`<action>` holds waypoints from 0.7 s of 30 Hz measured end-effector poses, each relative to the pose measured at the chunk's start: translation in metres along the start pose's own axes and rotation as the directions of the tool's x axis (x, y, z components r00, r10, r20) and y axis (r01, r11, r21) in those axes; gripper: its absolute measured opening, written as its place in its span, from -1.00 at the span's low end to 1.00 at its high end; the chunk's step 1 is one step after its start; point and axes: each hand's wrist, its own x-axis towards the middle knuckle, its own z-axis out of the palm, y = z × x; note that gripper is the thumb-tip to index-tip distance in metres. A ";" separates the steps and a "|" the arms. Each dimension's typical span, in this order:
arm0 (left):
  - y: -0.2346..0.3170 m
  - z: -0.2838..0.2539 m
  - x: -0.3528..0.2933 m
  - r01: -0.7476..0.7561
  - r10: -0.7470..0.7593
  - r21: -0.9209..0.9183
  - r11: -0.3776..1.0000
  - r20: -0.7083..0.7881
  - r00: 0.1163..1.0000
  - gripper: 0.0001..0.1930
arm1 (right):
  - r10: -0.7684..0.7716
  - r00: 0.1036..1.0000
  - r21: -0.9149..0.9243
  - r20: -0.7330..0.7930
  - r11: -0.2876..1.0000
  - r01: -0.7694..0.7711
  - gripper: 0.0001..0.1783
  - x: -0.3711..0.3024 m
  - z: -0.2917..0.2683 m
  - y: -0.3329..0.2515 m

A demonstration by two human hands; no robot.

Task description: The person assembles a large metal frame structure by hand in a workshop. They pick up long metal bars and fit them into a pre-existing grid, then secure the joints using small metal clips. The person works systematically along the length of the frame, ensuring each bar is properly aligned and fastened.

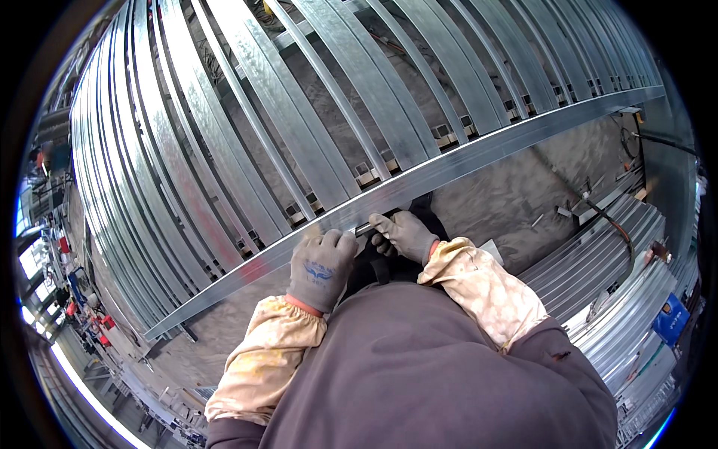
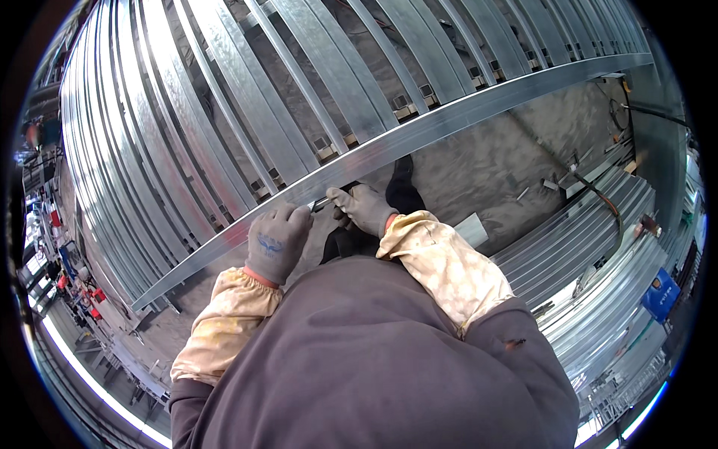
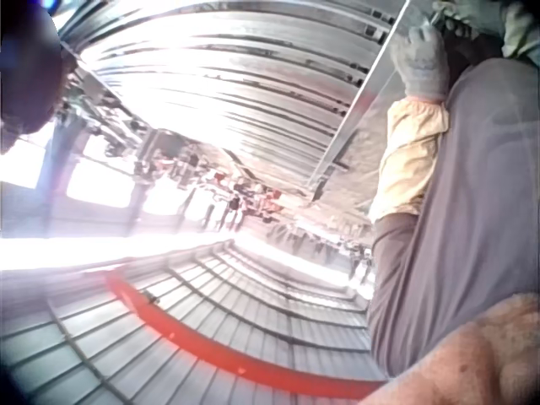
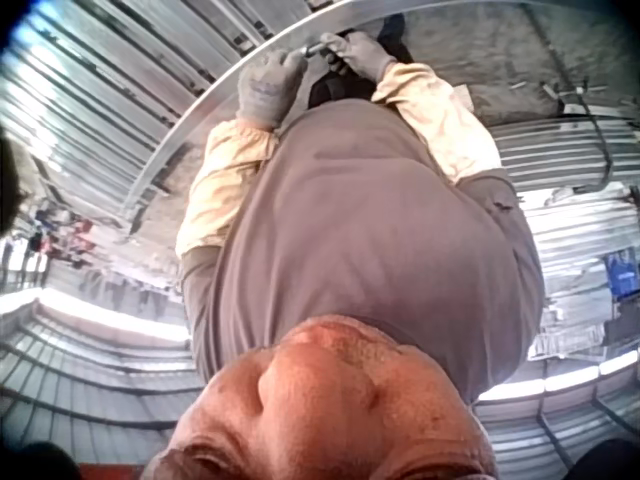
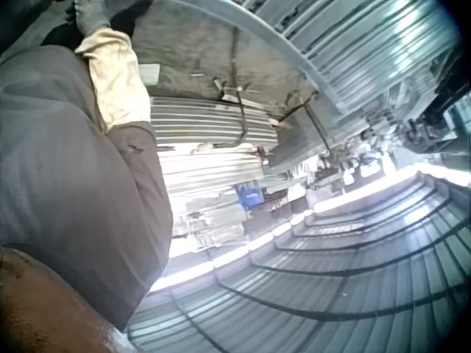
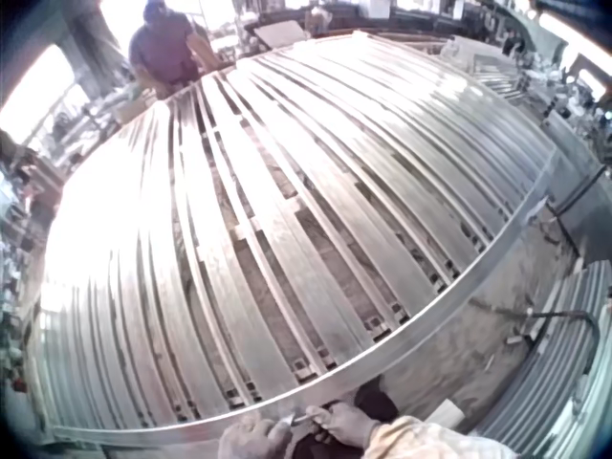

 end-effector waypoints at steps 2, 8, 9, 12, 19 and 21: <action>0.001 0.005 0.001 -0.002 0.002 -0.001 1.000 -0.012 1.000 -0.88 | -0.021 1.000 0.019 0.005 1.000 0.021 -0.22 0.002 0.000 0.001; -0.004 0.018 0.004 -0.004 0.003 -0.064 0.998 -0.012 1.000 -0.88 | -0.017 1.000 0.119 0.009 0.993 0.016 -0.28 0.005 0.003 0.009; -0.005 0.021 0.004 -0.004 0.002 -0.083 0.997 -0.022 1.000 -0.88 | -0.031 0.999 0.145 0.019 0.989 0.028 -0.29 0.006 0.002 0.011; -0.009 0.034 0.004 0.003 -0.004 -0.051 0.999 -0.023 1.000 -0.87 | -0.020 0.999 0.148 0.027 0.989 0.016 -0.32 0.009 0.001 0.014; 0.014 0.005 0.021 0.086 -0.080 -0.103 0.991 0.056 0.995 -0.68 | -0.063 0.998 0.233 0.030 0.971 0.055 -0.41 0.015 -0.005 0.018; 0.020 -0.007 0.023 0.173 -0.174 -0.206 0.963 0.012 0.985 -0.60 | 0.078 0.996 0.069 0.039 0.994 -0.081 -0.41 0.003 -0.009 -0.005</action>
